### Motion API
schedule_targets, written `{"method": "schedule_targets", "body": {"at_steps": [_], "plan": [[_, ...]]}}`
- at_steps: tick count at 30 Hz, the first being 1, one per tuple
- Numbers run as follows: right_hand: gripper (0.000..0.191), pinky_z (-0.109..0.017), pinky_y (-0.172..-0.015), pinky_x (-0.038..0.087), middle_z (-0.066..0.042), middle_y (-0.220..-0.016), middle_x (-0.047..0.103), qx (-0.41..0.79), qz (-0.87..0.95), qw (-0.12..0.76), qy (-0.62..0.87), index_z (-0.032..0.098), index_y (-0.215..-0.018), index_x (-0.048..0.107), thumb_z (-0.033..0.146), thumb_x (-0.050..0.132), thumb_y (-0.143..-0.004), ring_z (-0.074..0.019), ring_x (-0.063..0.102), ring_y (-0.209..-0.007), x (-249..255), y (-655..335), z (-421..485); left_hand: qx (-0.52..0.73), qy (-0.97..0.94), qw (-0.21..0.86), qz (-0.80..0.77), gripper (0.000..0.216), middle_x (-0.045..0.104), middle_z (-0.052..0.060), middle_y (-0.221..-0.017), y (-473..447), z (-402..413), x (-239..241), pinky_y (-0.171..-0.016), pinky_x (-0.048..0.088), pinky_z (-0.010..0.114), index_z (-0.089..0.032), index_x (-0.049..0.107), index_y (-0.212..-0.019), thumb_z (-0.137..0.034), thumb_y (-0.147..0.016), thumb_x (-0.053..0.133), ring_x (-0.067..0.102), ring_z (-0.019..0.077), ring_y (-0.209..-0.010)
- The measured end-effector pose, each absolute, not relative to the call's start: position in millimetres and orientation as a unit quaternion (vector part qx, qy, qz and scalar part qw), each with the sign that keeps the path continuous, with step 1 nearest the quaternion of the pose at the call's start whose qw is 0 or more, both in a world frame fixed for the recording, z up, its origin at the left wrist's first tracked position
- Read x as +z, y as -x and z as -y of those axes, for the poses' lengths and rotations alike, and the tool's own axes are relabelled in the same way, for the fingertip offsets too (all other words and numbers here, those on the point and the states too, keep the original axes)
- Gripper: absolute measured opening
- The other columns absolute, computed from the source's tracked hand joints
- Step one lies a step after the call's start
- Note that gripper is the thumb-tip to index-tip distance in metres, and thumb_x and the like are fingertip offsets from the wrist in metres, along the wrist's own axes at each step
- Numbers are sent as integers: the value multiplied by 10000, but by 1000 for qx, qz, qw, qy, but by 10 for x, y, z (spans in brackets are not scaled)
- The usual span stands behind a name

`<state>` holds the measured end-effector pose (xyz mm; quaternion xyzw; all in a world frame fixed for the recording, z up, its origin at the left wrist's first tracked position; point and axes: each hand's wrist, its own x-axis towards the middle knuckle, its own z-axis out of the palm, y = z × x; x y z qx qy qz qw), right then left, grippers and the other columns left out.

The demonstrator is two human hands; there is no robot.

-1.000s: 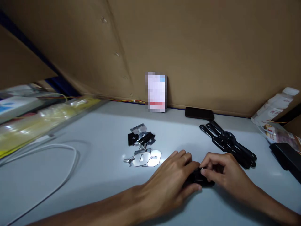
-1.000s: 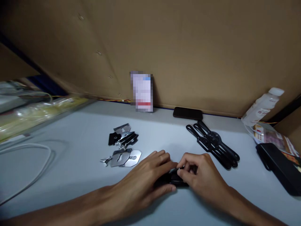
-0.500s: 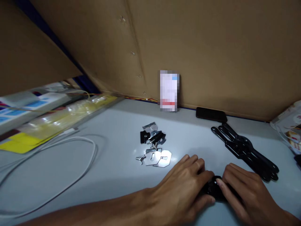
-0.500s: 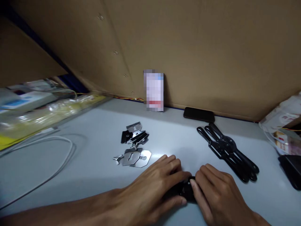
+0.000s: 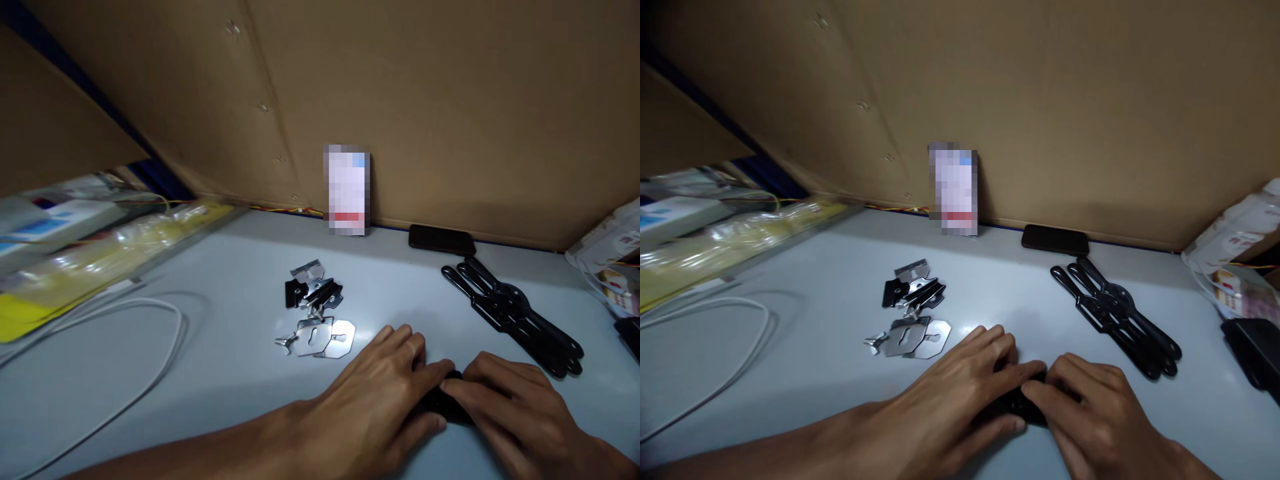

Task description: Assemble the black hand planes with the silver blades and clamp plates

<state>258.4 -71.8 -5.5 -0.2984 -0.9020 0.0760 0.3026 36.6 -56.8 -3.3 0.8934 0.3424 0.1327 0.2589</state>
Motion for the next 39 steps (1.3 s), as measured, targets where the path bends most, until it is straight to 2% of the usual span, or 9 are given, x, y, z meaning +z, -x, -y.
{"method": "schedule_targets", "body": {"at_steps": [4,10,17,23,24,26,30,35,39], "plan": [[256,-255,-601,492,-34,-800,630,144,886,312,311,194,-1141,677,96,507,-978,-140,606,-706,-28,-2592,699,132,-891,263,-345,345,560,56,-991,-353,561,-51,-854,427,440,-235,594,-1253,-270,-912,640,513,253,-908],[302,-239,-636,487,-23,-834,635,269,870,266,316,230,-1169,707,81,543,-964,-122,611,-739,29,-2642,641,135,-895,265,-333,405,560,53,-997,-333,553,-68,-858,416,434,-242,570,-1314,-273,-917,643,515,247,-915],[278,-273,-724,487,-29,-888,649,256,881,240,316,220,-1167,674,101,503,-984,-137,614,-818,30,-2648,617,133,-895,268,-331,319,560,50,-981,-341,515,-65,-834,400,409,-236,606,-1233,-284,-919,645,509,242,-904],[60,-242,-674,482,2,-857,673,325,830,226,392,215,-987,662,190,648,-934,-120,627,-754,-18,-2644,588,133,-897,264,-329,306,563,39,-968,-344,498,-67,-801,388,367,-239,630,-1225,-299,-927,662,516,220,-879],[33,-241,-649,475,4,-832,665,320,825,227,407,206,-935,646,208,674,-917,-121,618,-727,-32,-2635,590,135,-897,263,-329,287,564,37,-961,-346,499,-65,-791,387,359,-238,641,-1208,-300,-928,661,516,217,-873],[133,-247,-597,438,11,-754,623,275,826,245,428,194,-820,592,235,674,-917,-121,575,-663,-61,-2605,605,140,-897,259,-329,243,566,35,-947,-349,501,-60,-774,386,349,-233,661,-1164,-295,-929,659,514,212,-861],[320,-270,-566,370,9,-663,534,172,860,284,388,180,-691,559,244,543,-1003,-121,501,-613,-75,-2548,634,148,-899,248,-329,243,577,42,-946,-353,504,-54,-763,386,348,-227,664,-1160,-282,-924,669,516,218,-862],[325,-231,-546,408,0,-679,562,257,856,286,345,169,-771,703,272,529,-1025,-104,545,-603,-29,-2571,605,151,-903,249,-316,261,583,43,-937,-347,502,-51,-761,393,342,-225,667,-1186,-289,-933,658,526,212,-853],[314,-250,-550,393,-7,-665,547,177,861,307,364,151,-746,679,204,519,-1012,-114,512,-597,-40,-2587,591,151,-903,240,-323,261,581,40,-937,-345,501,-63,-779,395,355,-217,667,-1174,-276,-920,675,524,213,-849]]}}
